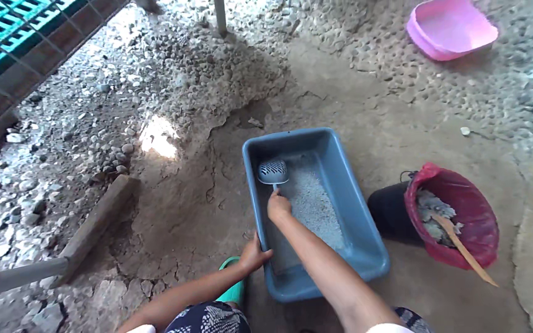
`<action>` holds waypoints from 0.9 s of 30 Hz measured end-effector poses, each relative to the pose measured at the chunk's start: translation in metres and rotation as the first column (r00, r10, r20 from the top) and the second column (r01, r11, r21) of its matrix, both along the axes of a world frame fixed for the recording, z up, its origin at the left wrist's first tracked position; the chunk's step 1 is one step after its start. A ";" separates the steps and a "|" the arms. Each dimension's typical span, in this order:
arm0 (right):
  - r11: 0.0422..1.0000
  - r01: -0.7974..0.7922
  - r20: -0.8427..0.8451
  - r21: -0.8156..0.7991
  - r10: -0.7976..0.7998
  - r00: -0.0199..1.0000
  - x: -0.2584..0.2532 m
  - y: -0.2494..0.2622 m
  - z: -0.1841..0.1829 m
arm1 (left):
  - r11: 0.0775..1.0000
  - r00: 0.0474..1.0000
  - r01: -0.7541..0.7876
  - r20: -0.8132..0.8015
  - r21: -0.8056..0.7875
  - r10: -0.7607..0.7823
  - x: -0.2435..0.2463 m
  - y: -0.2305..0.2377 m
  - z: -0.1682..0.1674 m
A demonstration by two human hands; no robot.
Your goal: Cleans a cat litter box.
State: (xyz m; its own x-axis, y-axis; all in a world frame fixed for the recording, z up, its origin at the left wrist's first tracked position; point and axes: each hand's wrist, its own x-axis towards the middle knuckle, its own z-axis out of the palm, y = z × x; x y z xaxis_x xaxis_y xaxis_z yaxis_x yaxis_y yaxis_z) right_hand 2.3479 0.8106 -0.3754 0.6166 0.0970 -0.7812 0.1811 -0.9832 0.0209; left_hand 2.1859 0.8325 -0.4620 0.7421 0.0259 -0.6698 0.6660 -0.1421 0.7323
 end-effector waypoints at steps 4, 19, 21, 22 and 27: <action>0.984 -0.168 -0.061 -0.065 0.164 0.985 -0.010 -0.059 0.016 | 1.000 1.000 0.006 -0.018 0.020 -0.006 0.003 0.001 -0.001; 0.965 -0.240 -0.036 -0.110 0.237 0.971 0.015 -0.038 0.017 | 0.998 0.999 -0.018 -0.046 -0.053 0.015 0.003 -0.003 0.009; 0.983 -0.176 0.009 -0.061 0.177 0.984 0.024 -0.018 0.008 | 0.999 0.999 -0.014 -0.037 -0.037 0.012 0.005 -0.002 0.011; 0.989 -0.136 0.021 -0.048 0.138 0.990 0.025 -0.010 0.002 | 0.999 0.999 -0.012 -0.031 -0.031 0.011 0.007 -0.001 0.012; 0.994 -0.046 0.068 -0.096 0.052 0.996 0.027 -0.030 -0.019 | 0.999 0.998 0.039 -0.054 -0.012 -0.040 0.000 -0.005 0.015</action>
